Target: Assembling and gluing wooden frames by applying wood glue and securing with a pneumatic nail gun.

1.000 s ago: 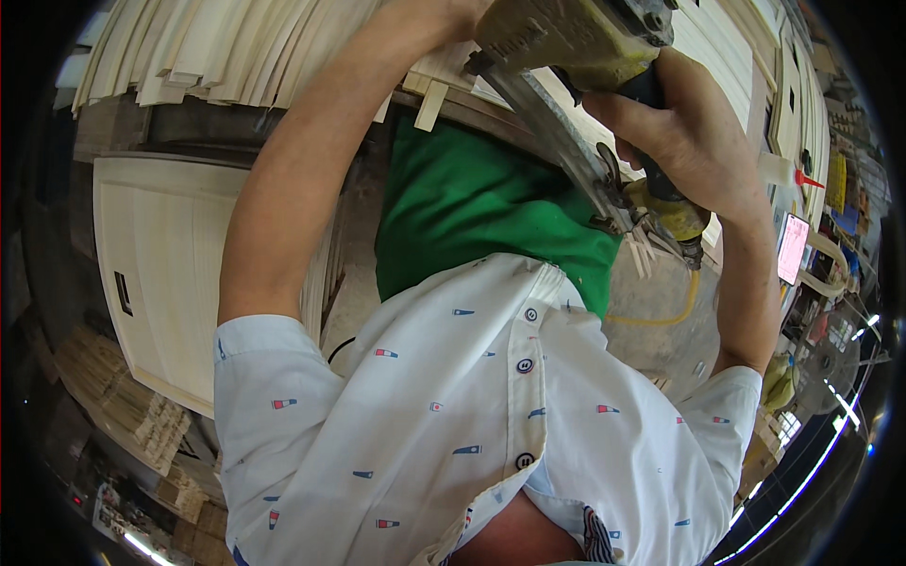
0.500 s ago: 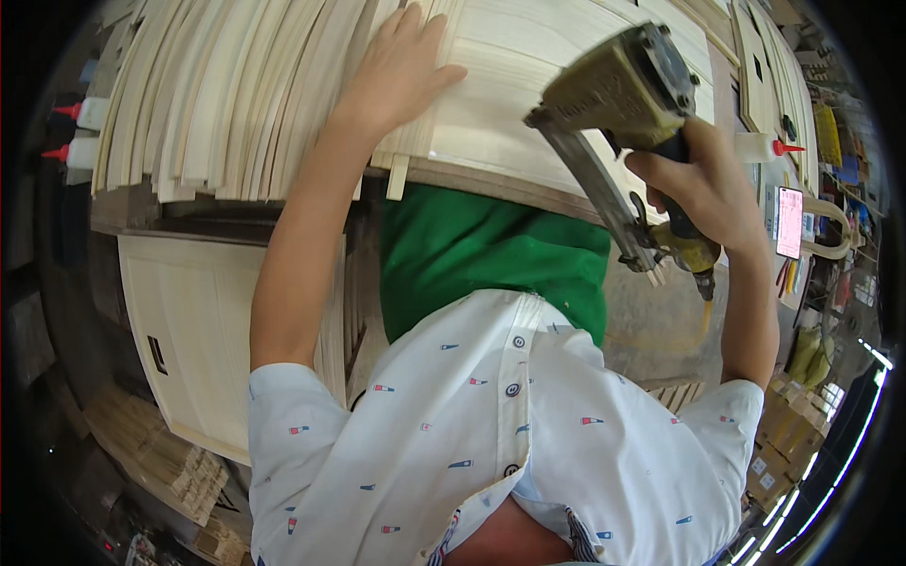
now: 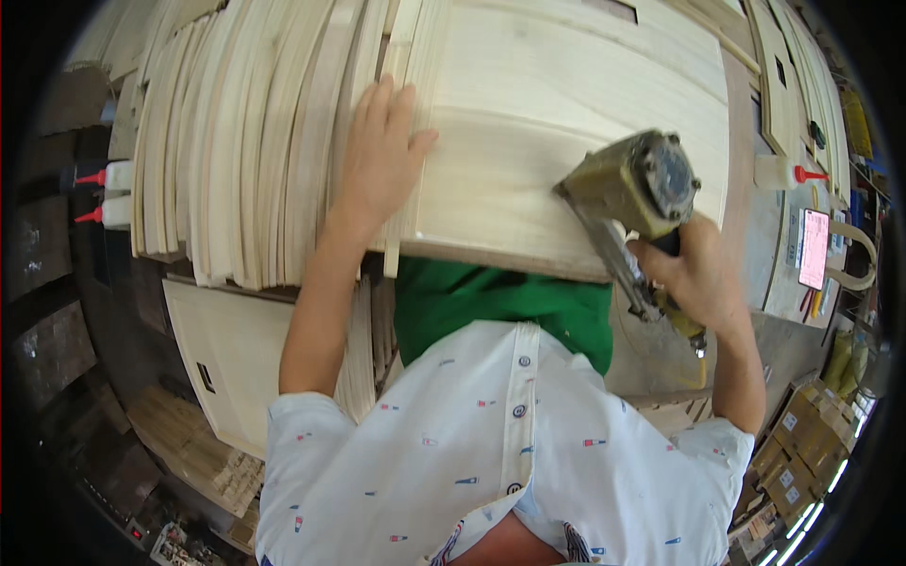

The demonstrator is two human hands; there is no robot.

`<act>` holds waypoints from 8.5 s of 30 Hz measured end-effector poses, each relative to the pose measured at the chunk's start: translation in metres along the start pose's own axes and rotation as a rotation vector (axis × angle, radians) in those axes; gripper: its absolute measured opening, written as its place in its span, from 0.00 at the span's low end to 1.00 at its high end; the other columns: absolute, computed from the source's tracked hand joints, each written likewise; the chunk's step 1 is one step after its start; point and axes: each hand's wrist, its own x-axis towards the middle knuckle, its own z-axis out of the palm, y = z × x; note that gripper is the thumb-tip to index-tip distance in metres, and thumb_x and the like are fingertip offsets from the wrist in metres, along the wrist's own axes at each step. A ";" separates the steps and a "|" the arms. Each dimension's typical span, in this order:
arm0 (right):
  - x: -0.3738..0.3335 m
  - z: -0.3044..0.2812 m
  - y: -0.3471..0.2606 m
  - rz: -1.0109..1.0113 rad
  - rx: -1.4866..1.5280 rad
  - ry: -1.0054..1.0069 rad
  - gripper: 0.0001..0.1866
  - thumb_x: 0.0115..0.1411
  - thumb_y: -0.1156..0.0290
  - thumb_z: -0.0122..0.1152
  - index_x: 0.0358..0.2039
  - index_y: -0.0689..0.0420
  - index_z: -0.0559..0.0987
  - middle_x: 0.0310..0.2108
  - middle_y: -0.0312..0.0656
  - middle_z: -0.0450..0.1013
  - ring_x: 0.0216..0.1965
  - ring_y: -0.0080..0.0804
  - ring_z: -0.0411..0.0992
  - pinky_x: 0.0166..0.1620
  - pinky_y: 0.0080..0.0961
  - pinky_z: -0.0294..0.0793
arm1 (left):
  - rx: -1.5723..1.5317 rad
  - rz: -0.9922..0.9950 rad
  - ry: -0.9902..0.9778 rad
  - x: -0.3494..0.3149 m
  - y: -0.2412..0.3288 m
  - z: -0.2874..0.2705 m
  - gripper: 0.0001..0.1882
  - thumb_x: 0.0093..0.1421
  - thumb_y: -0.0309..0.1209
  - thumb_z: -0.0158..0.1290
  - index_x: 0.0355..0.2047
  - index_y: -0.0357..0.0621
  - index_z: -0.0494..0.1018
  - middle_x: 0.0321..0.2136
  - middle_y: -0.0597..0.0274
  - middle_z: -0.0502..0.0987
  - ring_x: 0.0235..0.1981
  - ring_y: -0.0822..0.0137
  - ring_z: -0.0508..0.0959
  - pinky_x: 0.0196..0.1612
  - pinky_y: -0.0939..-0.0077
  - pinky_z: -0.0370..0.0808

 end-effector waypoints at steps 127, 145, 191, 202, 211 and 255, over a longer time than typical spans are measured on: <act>0.048 -0.044 0.000 0.030 0.221 0.227 0.16 0.54 0.65 0.64 0.35 0.66 0.76 0.19 0.36 0.71 0.19 0.20 0.70 0.24 0.20 0.69 | 0.101 0.370 -0.026 0.074 0.003 0.025 0.09 0.59 0.30 0.56 0.36 0.39 0.81 0.44 0.63 0.81 0.56 0.49 0.72 0.57 0.53 0.66; 0.044 -0.044 0.013 0.026 0.277 0.203 0.13 0.54 0.69 0.64 0.31 0.68 0.76 0.19 0.36 0.72 0.18 0.19 0.69 0.22 0.19 0.68 | 0.141 0.376 -0.072 0.070 -0.007 0.018 0.10 0.58 0.28 0.54 0.40 0.40 0.79 0.47 0.62 0.78 0.59 0.50 0.69 0.59 0.53 0.65; 0.245 -0.038 -0.123 -0.123 0.029 0.117 0.11 0.53 0.67 0.57 0.25 0.64 0.78 0.17 0.40 0.72 0.17 0.26 0.71 0.23 0.26 0.71 | 0.008 0.019 0.288 0.059 -0.016 0.038 0.24 0.58 0.22 0.53 0.56 0.35 0.65 0.53 0.46 0.69 0.57 0.51 0.67 0.59 0.56 0.61; 0.190 -0.022 -0.125 -0.129 0.042 0.106 0.09 0.54 0.71 0.57 0.30 0.66 0.77 0.18 0.38 0.71 0.17 0.25 0.71 0.22 0.25 0.70 | -0.108 0.010 0.370 0.062 -0.018 0.039 0.24 0.58 0.17 0.45 0.57 0.32 0.63 0.51 0.43 0.69 0.55 0.48 0.68 0.60 0.56 0.63; 0.183 -0.005 -0.112 -0.116 0.049 0.072 0.09 0.55 0.72 0.57 0.33 0.65 0.77 0.20 0.38 0.72 0.18 0.24 0.70 0.22 0.25 0.70 | -0.165 0.026 0.435 0.060 -0.018 0.041 0.20 0.63 0.18 0.43 0.57 0.34 0.64 0.52 0.47 0.71 0.53 0.48 0.69 0.57 0.58 0.66; 0.055 0.053 -0.085 -0.231 -0.043 -0.067 0.20 0.51 0.67 0.61 0.39 0.71 0.74 0.24 0.54 0.74 0.27 0.48 0.74 0.36 0.38 0.73 | -0.259 0.093 0.464 0.064 -0.017 0.033 0.20 0.59 0.23 0.44 0.53 0.32 0.67 0.43 0.40 0.73 0.47 0.44 0.73 0.53 0.57 0.69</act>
